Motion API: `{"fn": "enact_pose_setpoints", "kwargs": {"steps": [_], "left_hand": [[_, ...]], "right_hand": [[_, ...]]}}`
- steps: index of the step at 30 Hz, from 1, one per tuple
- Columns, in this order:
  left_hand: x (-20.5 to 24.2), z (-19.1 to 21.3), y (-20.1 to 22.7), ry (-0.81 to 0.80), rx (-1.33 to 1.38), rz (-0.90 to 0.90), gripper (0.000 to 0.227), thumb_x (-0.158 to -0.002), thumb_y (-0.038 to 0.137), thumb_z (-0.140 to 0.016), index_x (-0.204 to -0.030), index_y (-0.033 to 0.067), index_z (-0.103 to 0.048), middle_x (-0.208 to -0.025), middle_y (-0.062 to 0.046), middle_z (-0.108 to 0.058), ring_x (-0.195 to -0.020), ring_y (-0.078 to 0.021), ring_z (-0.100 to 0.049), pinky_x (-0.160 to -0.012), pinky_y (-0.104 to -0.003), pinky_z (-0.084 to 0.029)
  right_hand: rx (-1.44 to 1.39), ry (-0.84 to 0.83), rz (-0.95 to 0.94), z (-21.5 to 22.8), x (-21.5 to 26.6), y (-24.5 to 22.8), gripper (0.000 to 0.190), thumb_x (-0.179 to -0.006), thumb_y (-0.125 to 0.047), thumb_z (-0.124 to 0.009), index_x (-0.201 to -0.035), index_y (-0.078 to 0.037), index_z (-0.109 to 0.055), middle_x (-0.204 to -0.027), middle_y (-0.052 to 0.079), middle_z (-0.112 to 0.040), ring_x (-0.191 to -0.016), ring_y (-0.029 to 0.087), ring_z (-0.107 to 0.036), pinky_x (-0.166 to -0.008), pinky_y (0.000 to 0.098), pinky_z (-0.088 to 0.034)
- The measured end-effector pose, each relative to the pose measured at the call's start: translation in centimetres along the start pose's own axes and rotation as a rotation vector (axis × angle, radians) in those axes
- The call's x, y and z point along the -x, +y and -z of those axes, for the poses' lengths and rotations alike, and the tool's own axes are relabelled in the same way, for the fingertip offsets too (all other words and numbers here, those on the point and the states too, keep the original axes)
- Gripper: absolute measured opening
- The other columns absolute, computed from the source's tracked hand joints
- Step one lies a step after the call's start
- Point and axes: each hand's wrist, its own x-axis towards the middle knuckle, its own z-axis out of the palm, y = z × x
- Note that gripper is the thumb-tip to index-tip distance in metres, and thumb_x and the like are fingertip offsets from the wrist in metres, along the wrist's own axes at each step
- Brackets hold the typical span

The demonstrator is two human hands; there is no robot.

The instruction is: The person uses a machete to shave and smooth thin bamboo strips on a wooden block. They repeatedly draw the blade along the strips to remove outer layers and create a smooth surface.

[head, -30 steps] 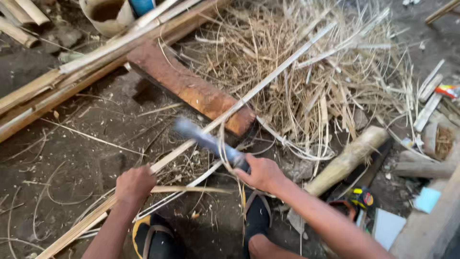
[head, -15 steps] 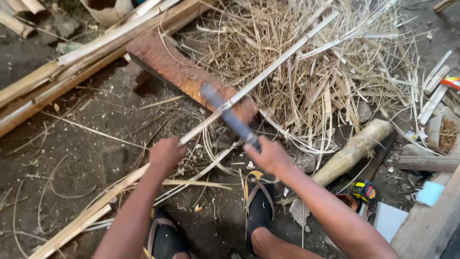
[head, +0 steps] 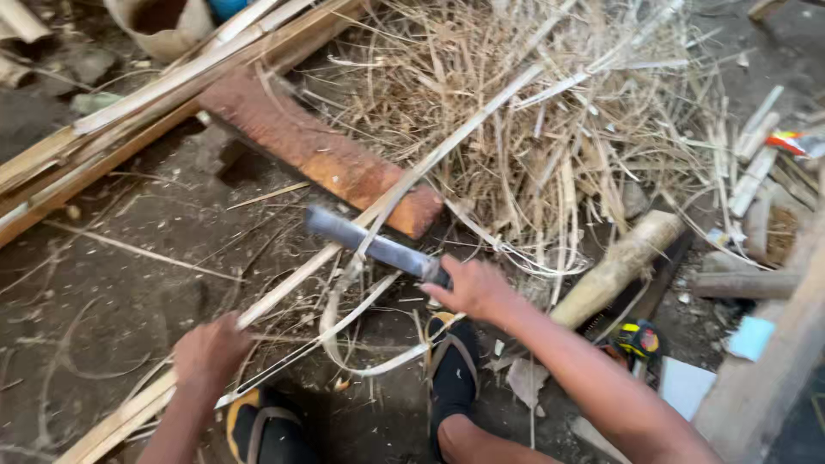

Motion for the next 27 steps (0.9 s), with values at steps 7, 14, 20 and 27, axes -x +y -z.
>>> {"fn": "enact_pose_setpoints", "kwargs": {"steps": [7, 14, 20, 27], "left_hand": [[0.6, -2.0, -4.0, 0.021, -0.050, -0.035, 0.039, -0.090, 0.053, -0.059, -0.101, 0.0171, -0.071, -0.091, -0.015, -0.077, -0.089, -0.0361, -0.075, -0.082, -0.050, -0.060], [-5.3, 1.0, 9.1, -0.016, 0.185, -0.110, 0.033, -0.089, 0.036, -0.060, -0.099, 0.0081, -0.076, -0.099, -0.022, -0.074, -0.092, -0.0408, -0.073, -0.086, -0.052, -0.058], [-0.2, 0.8, 6.4, -0.022, 0.090, -0.117, 0.035, -0.092, 0.036, -0.055, -0.102, 0.0092, -0.075, -0.095, -0.023, -0.076, -0.089, -0.0407, -0.074, -0.085, -0.053, -0.059], [-1.3, 1.8, 5.7, -0.014, 0.145, -0.070, 0.034, -0.093, 0.034, -0.052, -0.100, 0.0098, -0.076, -0.094, -0.022, -0.076, -0.088, -0.0411, -0.075, -0.086, -0.053, -0.058]], "right_hand": [[-0.290, 0.314, -0.329, 4.3, -2.0, 7.4, 0.060, -0.094, -0.065, -0.057, -0.100, -0.006, -0.066, -0.075, 0.018, -0.066, -0.076, 0.038, -0.067, -0.071, 0.0504, -0.052], [-0.199, -0.075, -0.100, 1.4, 0.7, -2.2, 0.060, -0.098, -0.069, -0.042, -0.109, -0.012, -0.058, -0.066, 0.005, -0.062, -0.053, 0.020, -0.064, -0.048, 0.0358, -0.056], [-0.011, 0.263, -0.066, 2.0, 3.0, -2.5, 0.062, -0.091, -0.069, -0.051, -0.102, -0.009, -0.061, -0.068, 0.013, -0.067, -0.063, 0.034, -0.069, -0.056, 0.0483, -0.055], [-0.157, 0.109, 0.037, 1.5, 2.2, -2.6, 0.071, -0.091, -0.066, -0.052, -0.124, -0.003, -0.059, -0.083, 0.026, -0.072, -0.079, 0.046, -0.071, -0.076, 0.0559, -0.057]]}}
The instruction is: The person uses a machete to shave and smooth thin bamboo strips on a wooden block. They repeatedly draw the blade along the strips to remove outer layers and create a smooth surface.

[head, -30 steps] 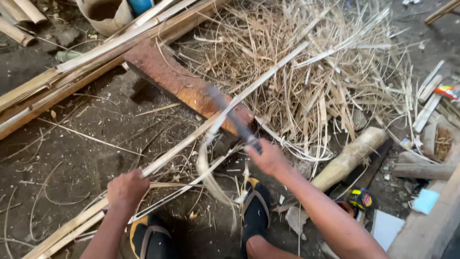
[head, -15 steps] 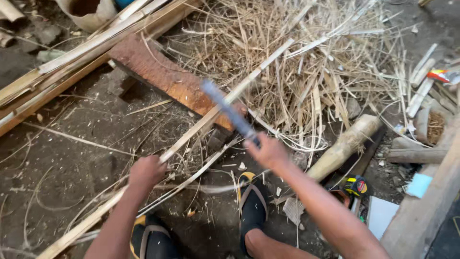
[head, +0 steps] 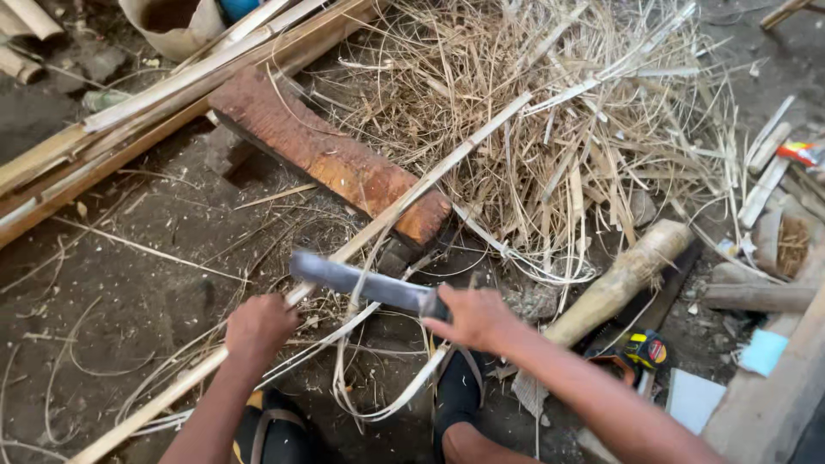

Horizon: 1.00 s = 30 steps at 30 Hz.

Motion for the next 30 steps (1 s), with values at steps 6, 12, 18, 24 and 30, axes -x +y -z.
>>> {"fn": "enact_pose_setpoints", "kwargs": {"steps": [6, 12, 18, 24, 30], "left_hand": [[1.8, -0.1, -3.6, 0.066, -0.052, 0.018, 0.033, -0.087, 0.038, -0.060, -0.098, 0.0130, -0.078, -0.098, -0.020, -0.076, -0.093, -0.0401, -0.073, -0.087, -0.052, -0.059], [1.7, -2.5, -4.5, 0.061, -0.062, 0.035, 0.033, -0.089, 0.039, -0.058, -0.105, 0.0162, -0.076, -0.094, -0.019, -0.077, -0.089, -0.0389, -0.076, -0.085, -0.051, -0.060], [1.7, -1.5, -6.9, 0.021, -0.101, 0.043, 0.037, -0.092, 0.043, -0.057, -0.101, 0.0129, -0.076, -0.090, -0.017, -0.078, -0.084, -0.0365, -0.076, -0.081, -0.050, -0.061], [-1.0, -3.4, -1.6, 0.052, -0.054, -0.077, 0.042, -0.094, 0.044, -0.058, -0.088, 0.0065, -0.076, -0.090, -0.020, -0.075, -0.086, -0.0399, -0.074, -0.082, -0.050, -0.060], [2.8, -1.1, -7.0, 0.032, -0.183, 0.046, 0.038, -0.097, 0.042, -0.052, -0.099, 0.0102, -0.072, -0.091, -0.020, -0.077, -0.087, -0.0388, -0.076, -0.079, -0.051, -0.061]], "right_hand": [[-0.100, 0.155, -0.372, 3.8, -1.2, 2.4, 0.066, -0.087, -0.069, -0.051, -0.114, -0.011, -0.066, -0.088, 0.022, -0.074, -0.085, 0.042, -0.073, -0.076, 0.0524, -0.058], [0.028, -0.223, -0.082, 0.9, -0.3, 0.4, 0.065, -0.092, -0.071, -0.047, -0.121, -0.015, -0.060, -0.086, 0.017, -0.073, -0.083, 0.034, -0.072, -0.080, 0.0469, -0.056], [-0.056, 0.134, -0.325, 2.7, -3.1, 6.8, 0.065, -0.092, -0.069, -0.050, -0.110, -0.008, -0.061, -0.083, 0.018, -0.072, -0.078, 0.034, -0.072, -0.074, 0.0502, -0.058], [-0.100, 0.011, -0.173, -1.1, -1.0, 0.8, 0.063, -0.090, -0.068, -0.050, -0.113, -0.009, -0.060, -0.074, 0.019, -0.071, -0.071, 0.036, -0.073, -0.069, 0.0502, -0.058], [-0.018, 0.134, -0.334, 3.9, -2.0, 3.8, 0.060, -0.095, -0.068, -0.045, -0.112, -0.012, -0.061, -0.077, 0.013, -0.066, -0.067, 0.029, -0.066, -0.059, 0.0446, -0.056]]}}
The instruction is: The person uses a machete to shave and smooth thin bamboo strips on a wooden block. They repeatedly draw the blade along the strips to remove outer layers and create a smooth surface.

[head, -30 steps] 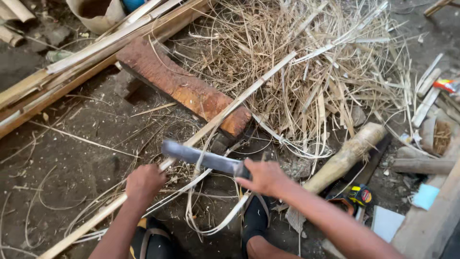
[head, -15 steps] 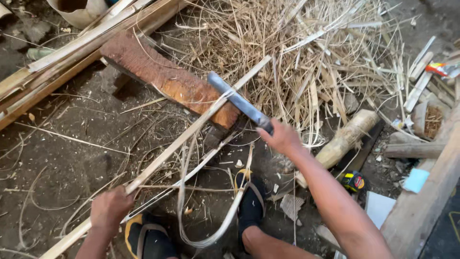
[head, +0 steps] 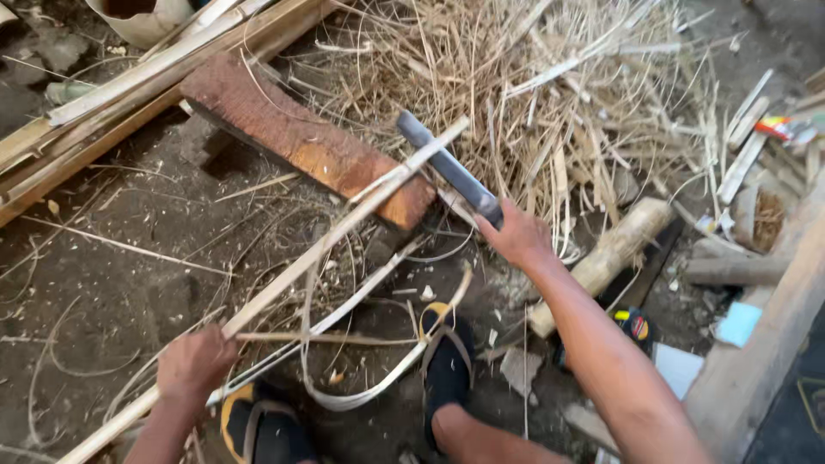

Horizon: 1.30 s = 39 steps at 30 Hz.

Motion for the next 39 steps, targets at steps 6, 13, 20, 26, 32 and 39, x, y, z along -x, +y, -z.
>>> {"fn": "enact_pose_setpoints", "kwargs": {"steps": [6, 13, 20, 26, 32, 39], "left_hand": [[-1.7, -1.1, -0.5, -0.004, 0.029, -0.013, 0.036, -0.091, 0.039, -0.053, -0.097, 0.0117, -0.076, -0.098, -0.020, -0.077, -0.094, -0.0398, -0.074, -0.088, -0.051, -0.060], [-1.6, -1.2, -4.6, -0.029, -0.056, 0.090, 0.041, -0.099, 0.042, -0.046, -0.100, 0.0148, -0.076, -0.095, -0.015, -0.078, -0.087, -0.0312, -0.077, -0.082, -0.046, -0.062], [-6.0, 6.3, 0.7, 0.179, -0.202, 0.162, 0.021, -0.085, 0.023, -0.074, -0.099, 0.0080, -0.070, -0.092, -0.012, -0.072, -0.087, -0.0243, -0.072, -0.072, -0.039, -0.059], [-4.4, 5.5, 13.0, 0.475, 0.544, -0.348, 0.090, -0.090, 0.060, -0.065, -0.146, -0.0070, -0.042, -0.137, -0.029, -0.057, -0.128, -0.0439, -0.054, -0.109, -0.054, -0.044], [2.6, -0.4, 14.5, -0.246, 0.070, -0.260, 0.129, -0.081, 0.090, -0.049, -0.159, 0.0030, 0.006, -0.167, -0.025, 0.006, -0.154, -0.0395, 0.006, -0.119, -0.066, -0.003], [8.8, -8.3, 13.3, -0.083, -0.146, -0.471, 0.091, -0.082, 0.050, -0.069, -0.150, 0.0028, -0.032, -0.153, -0.023, -0.033, -0.144, -0.0391, -0.029, -0.111, -0.058, -0.027]], "right_hand": [[-0.014, -0.267, 0.122, -3.0, 0.0, 0.2, 0.064, -0.094, -0.073, -0.042, -0.105, -0.011, -0.059, -0.071, 0.002, -0.060, -0.062, 0.015, -0.061, -0.056, 0.0339, -0.051], [-0.255, 0.248, -0.397, 2.7, -7.1, 8.6, 0.068, -0.086, -0.073, -0.054, -0.110, -0.014, -0.076, -0.094, 0.018, -0.074, -0.090, 0.038, -0.072, -0.077, 0.0488, -0.055], [-0.513, 0.243, -0.229, -5.5, -1.8, 7.2, 0.064, -0.097, -0.067, -0.056, -0.080, -0.006, -0.063, -0.070, 0.007, -0.063, -0.063, 0.021, -0.065, -0.059, 0.0410, -0.051], [-0.816, 0.124, -0.060, -6.7, 3.4, -2.5, 0.050, -0.094, -0.054, -0.065, -0.075, -0.008, -0.063, -0.059, 0.000, -0.060, -0.049, 0.011, -0.058, -0.047, 0.0268, -0.046], [-0.608, 0.005, 0.062, -6.4, 4.7, -5.7, 0.047, -0.092, -0.054, -0.066, -0.081, -0.007, -0.069, -0.058, 0.002, -0.061, -0.051, 0.011, -0.059, -0.049, 0.0298, -0.046], [-0.637, 0.001, 0.078, -6.6, 5.4, -6.1, 0.050, -0.092, -0.056, -0.065, -0.083, -0.007, -0.069, -0.060, 0.003, -0.063, -0.053, 0.011, -0.061, -0.051, 0.0293, -0.046]]}}
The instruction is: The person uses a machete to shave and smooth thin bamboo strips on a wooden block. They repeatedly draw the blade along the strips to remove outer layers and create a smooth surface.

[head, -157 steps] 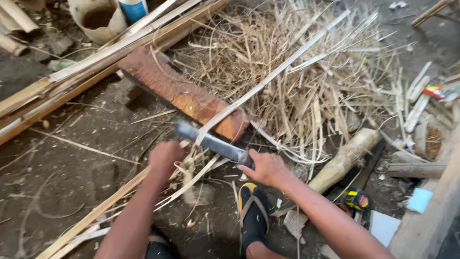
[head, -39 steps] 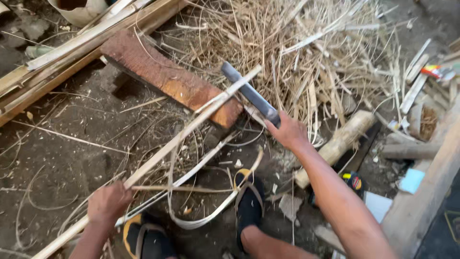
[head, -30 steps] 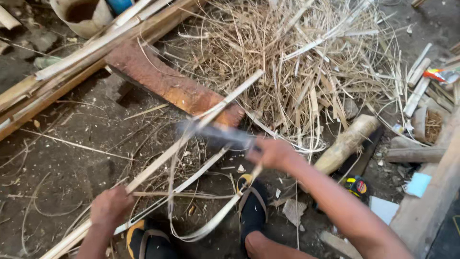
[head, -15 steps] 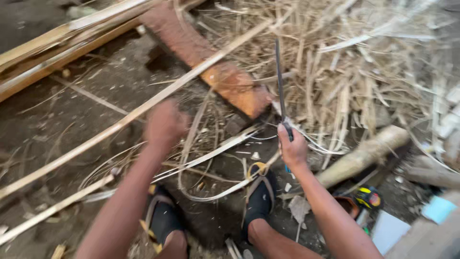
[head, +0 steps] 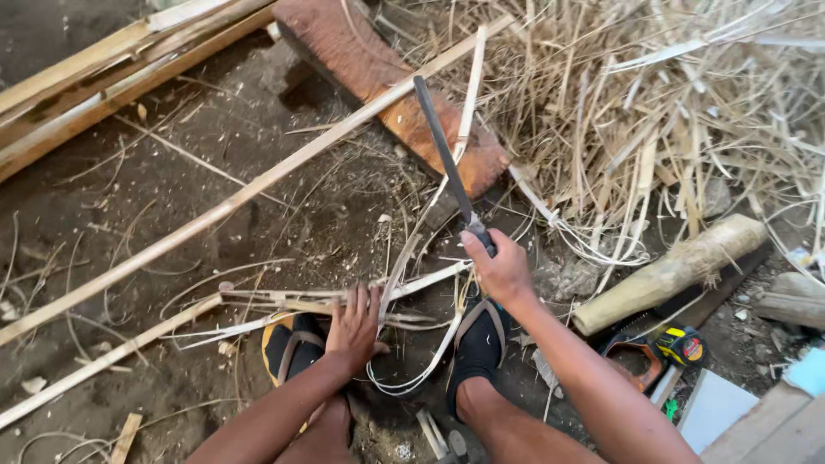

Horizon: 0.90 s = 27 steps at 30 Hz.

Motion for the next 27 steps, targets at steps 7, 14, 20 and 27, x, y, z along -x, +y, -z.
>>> {"fn": "enact_pose_setpoints", "kwargs": {"steps": [7, 14, 20, 27], "left_hand": [[-5.3, 5.4, -2.7, 0.405, 0.198, -0.100, 0.042, -0.078, -0.004, -0.062, -0.117, 0.0128, -0.063, -0.101, -0.007, -0.066, -0.099, -0.0243, -0.066, -0.086, -0.046, -0.045], [-16.3, 27.5, 0.1, 0.832, 0.229, -0.161, 0.031, -0.090, 0.002, -0.059, -0.120, 0.0097, -0.066, -0.101, -0.011, -0.066, -0.095, -0.0286, -0.065, -0.078, -0.048, -0.047], [-18.7, 29.4, 2.9, 0.125, 0.346, 0.006, 0.091, -0.085, 0.058, -0.072, -0.153, 0.0175, -0.026, -0.153, -0.016, -0.031, -0.140, -0.0335, -0.029, -0.113, -0.063, -0.020], [-17.1, 23.6, 2.6, 0.283, 0.367, 0.218, 0.133, -0.069, 0.071, -0.082, -0.156, -0.0002, -0.010, -0.162, -0.034, -0.014, -0.152, -0.0476, -0.012, -0.116, -0.067, -0.009]], "right_hand": [[-0.352, 0.098, -0.002, 2.7, 0.5, 1.0, 0.040, -0.094, -0.046, -0.066, -0.091, -0.006, -0.064, -0.063, -0.001, -0.059, -0.050, 0.009, -0.056, -0.045, 0.0262, -0.046], [-0.734, 0.301, 0.162, 6.8, -0.8, -1.1, 0.037, -0.101, -0.042, -0.060, -0.102, -0.006, -0.054, -0.070, 0.000, -0.056, -0.052, 0.009, -0.054, -0.044, 0.0245, -0.043], [-0.516, 0.255, 0.058, 7.0, -1.6, -1.0, 0.039, -0.091, -0.040, -0.068, -0.105, -0.006, -0.052, -0.069, 0.001, -0.057, -0.050, 0.010, -0.055, -0.041, 0.0271, -0.046], [-0.303, 0.052, -0.068, 4.2, -0.3, 1.2, 0.043, -0.086, -0.037, -0.072, -0.111, -0.007, -0.057, -0.071, 0.002, -0.061, -0.052, 0.010, -0.058, -0.046, 0.0280, -0.048]]}}
